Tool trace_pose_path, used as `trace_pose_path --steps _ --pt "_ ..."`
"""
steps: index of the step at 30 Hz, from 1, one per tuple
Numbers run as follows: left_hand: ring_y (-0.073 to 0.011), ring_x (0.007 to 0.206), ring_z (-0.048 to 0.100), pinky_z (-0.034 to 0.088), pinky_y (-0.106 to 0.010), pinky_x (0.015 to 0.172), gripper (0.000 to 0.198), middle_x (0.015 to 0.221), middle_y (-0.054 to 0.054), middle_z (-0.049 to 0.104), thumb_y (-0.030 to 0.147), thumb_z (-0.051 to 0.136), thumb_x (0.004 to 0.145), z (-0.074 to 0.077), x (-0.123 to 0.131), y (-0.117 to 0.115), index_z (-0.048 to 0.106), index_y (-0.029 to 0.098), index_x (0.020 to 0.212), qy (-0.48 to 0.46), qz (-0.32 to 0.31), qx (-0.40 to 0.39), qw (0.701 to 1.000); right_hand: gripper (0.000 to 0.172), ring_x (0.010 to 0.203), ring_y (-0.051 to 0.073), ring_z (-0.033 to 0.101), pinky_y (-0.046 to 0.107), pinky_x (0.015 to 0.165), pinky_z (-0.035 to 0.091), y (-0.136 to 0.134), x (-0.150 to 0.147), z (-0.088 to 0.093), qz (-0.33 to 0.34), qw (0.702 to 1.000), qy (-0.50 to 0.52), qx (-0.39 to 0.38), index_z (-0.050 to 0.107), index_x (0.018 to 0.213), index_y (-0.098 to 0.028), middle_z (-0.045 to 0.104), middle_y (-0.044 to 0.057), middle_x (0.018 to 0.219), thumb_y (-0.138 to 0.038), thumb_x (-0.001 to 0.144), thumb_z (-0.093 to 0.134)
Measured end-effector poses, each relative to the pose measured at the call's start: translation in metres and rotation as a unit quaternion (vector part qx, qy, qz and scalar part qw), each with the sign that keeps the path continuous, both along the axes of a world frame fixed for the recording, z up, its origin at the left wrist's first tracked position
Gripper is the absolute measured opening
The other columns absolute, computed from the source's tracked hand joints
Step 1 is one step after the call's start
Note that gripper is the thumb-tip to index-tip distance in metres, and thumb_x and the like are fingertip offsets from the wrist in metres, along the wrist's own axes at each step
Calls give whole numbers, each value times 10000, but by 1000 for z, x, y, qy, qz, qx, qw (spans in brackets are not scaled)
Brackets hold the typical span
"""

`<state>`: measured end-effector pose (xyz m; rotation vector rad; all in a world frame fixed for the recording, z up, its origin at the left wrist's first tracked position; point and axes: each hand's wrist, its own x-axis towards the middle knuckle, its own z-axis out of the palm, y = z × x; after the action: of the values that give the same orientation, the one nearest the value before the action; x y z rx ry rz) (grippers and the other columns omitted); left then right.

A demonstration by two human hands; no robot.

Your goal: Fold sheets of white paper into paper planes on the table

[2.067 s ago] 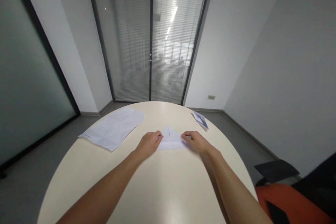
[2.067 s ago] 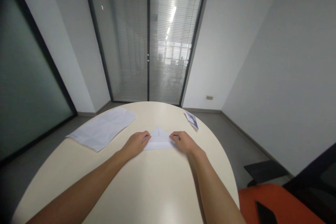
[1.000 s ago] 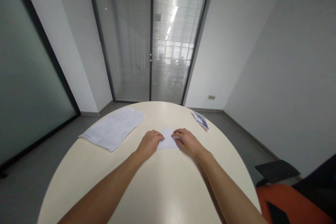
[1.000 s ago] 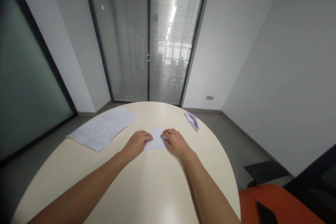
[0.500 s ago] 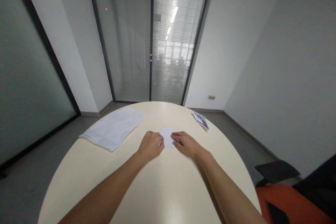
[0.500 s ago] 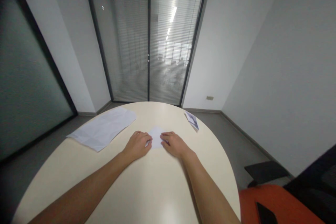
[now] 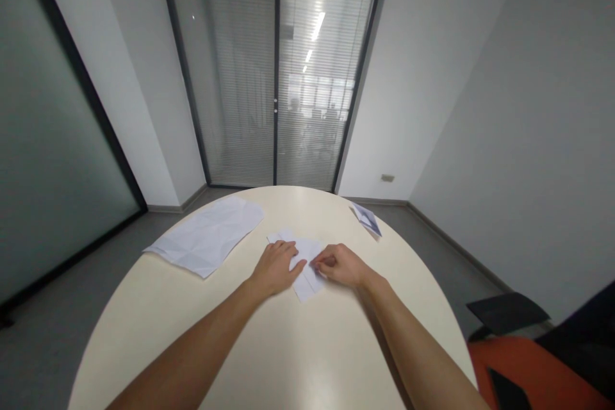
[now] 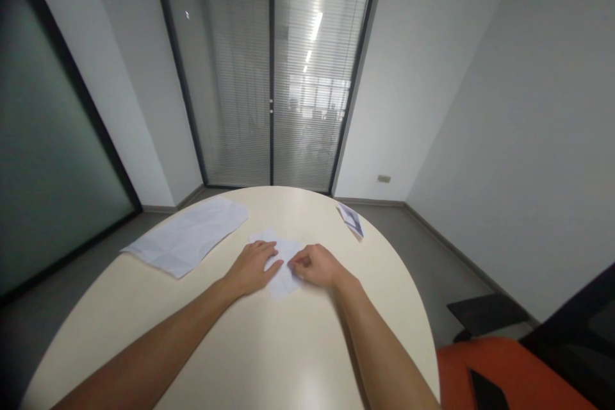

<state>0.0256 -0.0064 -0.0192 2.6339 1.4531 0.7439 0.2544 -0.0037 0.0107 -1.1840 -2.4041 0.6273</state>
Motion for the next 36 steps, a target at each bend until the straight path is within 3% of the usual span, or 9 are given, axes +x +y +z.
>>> trace_pose_path --steps 2,7,9,14,18,21,26,31,36 --pt "-286 1213 549 410 -442 1029 298 1300 -119 640 383 575 926 -3 -1 1 684 174 1109 1 -8 -4 1000 307 692 162 665 248 666 485 1 1 -3 -10 1000 14 -12 777 1042 -200 778 37 877 -199 821 565" --pt "-263 1246 548 380 -447 1087 315 1338 -102 619 271 607 892 -4 -4 3 675 209 1193 -9 -34 -24 999 363 1026 232 659 324 866 520 7 12 -12 -36 995 6 91 757 1109 -212 715 86 1189 -168 801 570" --pt "-243 1220 561 389 -424 1081 321 1304 -77 637 194 586 883 -3 -4 3 689 232 1184 -15 -54 -24 998 378 1031 239 659 342 873 528 9 17 -15 -50 994 -2 98 748 1136 -209 682 101 1254 -173 799 580" --pt "-216 1121 596 435 -382 1005 349 1184 -41 700 79 521 867 2 -2 3 730 236 1098 -7 -92 -18 996 365 934 220 677 330 839 536 11 22 -20 -46 995 -8 91 758 1117 -218 696 98 1218 -184 783 614" --pt "-250 1076 609 442 -414 946 196 1138 -51 722 261 588 899 8 1 -2 730 208 1024 -5 -62 -5 998 333 845 196 669 320 816 529 11 20 -18 -34 995 -8 94 760 1087 -223 731 73 1122 -186 790 613" --pt "-265 1032 619 440 -421 905 246 1098 -61 731 399 640 876 12 3 -6 714 190 982 1 -54 0 999 315 854 203 660 322 826 519 9 19 -16 -35 994 -13 100 753 1081 -225 748 60 1033 -200 797 619" --pt "-270 1025 619 430 -420 890 295 1082 -54 735 447 686 835 15 3 -8 702 193 984 14 -58 3 998 270 816 199 658 313 789 518 6 18 -11 -45 994 -10 103 750 1056 -225 746 57 987 -242 813 634" --pt "-277 1033 630 432 -429 909 320 1119 -71 728 455 710 822 12 2 -7 709 192 1004 30 -67 11 997 242 930 219 669 335 881 507 5 16 -6 -27 993 -10 117 754 1035 -226 744 65 1023 -251 826 634" --pt "-246 1006 653 445 -402 928 212 1091 -64 724 367 644 890 9 0 -4 730 207 1000 36 -86 12 996 206 999 220 661 342 934 492 4 15 -2 -18 990 -3 141 754 1013 -234 741 59 1049 -266 850 633"
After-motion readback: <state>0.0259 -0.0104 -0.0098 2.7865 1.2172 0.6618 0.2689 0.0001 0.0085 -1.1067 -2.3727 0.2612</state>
